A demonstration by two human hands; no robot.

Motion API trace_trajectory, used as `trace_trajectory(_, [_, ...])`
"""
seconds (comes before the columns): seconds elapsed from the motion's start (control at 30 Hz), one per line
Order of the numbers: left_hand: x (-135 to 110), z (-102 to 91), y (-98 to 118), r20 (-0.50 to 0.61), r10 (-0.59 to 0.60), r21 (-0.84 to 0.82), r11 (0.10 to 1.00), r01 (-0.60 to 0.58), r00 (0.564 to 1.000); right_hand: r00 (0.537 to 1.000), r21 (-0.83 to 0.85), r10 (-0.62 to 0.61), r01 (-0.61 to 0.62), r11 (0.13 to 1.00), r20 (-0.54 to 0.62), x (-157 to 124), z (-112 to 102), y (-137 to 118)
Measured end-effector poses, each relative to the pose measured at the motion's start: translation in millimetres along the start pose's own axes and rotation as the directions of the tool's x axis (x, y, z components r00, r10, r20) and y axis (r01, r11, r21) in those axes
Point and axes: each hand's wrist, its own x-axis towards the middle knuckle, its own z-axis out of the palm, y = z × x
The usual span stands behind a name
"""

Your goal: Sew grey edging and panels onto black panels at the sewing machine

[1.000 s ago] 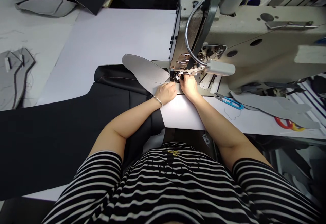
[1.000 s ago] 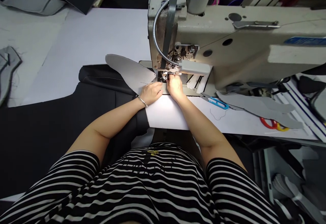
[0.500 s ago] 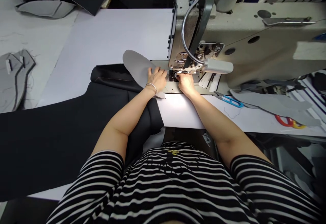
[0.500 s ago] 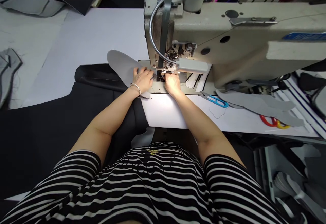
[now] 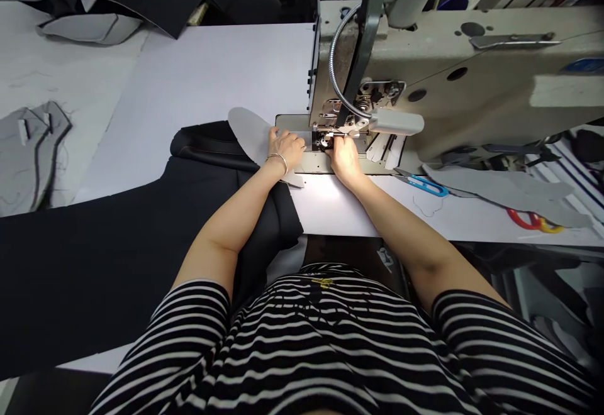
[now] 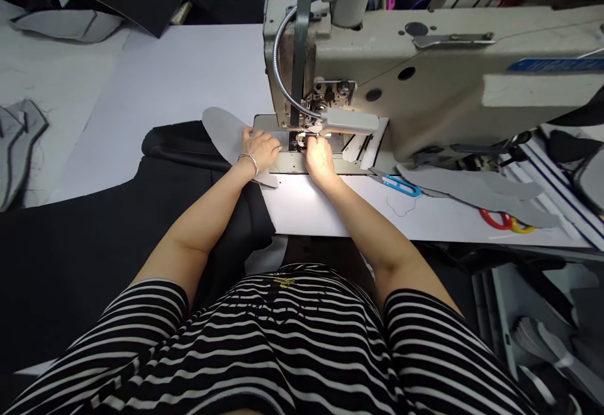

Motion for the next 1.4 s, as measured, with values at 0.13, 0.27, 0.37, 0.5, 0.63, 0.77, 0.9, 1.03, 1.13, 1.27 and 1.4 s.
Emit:
trace_trajectory(0.13, [0, -4.4, -1, 0.006, -0.022, -0.025, 0.999, 0.022, 1.0, 0.999, -0.033, -0.007, 0.005, 0.999, -0.042, -66, -28, 25])
trace_trajectory(0.27, [0, -6.3, 0, 0.01, -0.037, -0.037, 0.999, 0.037, 0.999, 0.938, -0.288, 0.304, -0.342, 0.895, -0.168, -123, -46, 71])
trace_trajectory(0.37, [0, -5.6, 0, 0.011, -0.053, -0.022, 0.998, 0.053, 0.999, 0.93, -0.418, 0.349, -0.364, 0.832, -0.115, -140, -48, 98])
trace_trajectory(0.5, [0, -3.6, -1, -0.003, -0.069, -0.012, 0.998, 0.069, 0.998, 0.939, -0.489, 0.342, -0.282, 0.826, 0.036, -142, -55, 113])
trace_trajectory(0.63, [0, -4.9, 0, -0.006, -0.098, -0.018, 0.995, 0.098, 0.995, 0.936, -0.405, 0.289, -0.19, 0.894, 0.199, -135, -64, 93])
trace_trajectory(0.77, [-1, -9.8, 3, 0.022, -0.139, -0.009, 0.99, 0.14, 0.99, 0.981, -0.334, 0.121, -0.065, 0.94, 0.149, -111, -56, 44])
trace_trajectory(0.9, [0, -10.8, 4, 0.039, -0.147, -0.012, 0.989, 0.148, 0.988, 0.996, -0.241, -0.025, 0.045, 0.969, 0.086, -69, -31, 0])
trace_trajectory(1.03, [0, -6.3, 2, 0.007, -0.129, -0.029, 0.991, 0.129, 0.992, 0.996, -0.21, -0.082, 0.089, 0.974, 0.038, -28, -11, -25])
trace_trajectory(1.13, [-1, -3.0, 0, -0.025, -0.109, -0.029, 0.994, 0.108, 0.994, 0.993, -0.217, -0.111, 0.114, 0.97, 0.025, -14, -5, -31])
trace_trajectory(1.27, [1, -3.1, -4, -0.037, -0.111, -0.03, 0.993, 0.11, 0.993, 0.995, -0.219, -0.097, 0.089, 0.972, -0.022, -35, -7, -10])
trace_trajectory(1.4, [7, -3.5, -15, -0.029, -0.165, -0.028, 0.986, 0.164, 0.986, 0.989, -0.233, 0.003, -0.038, 0.972, -0.151, -81, -13, 44])
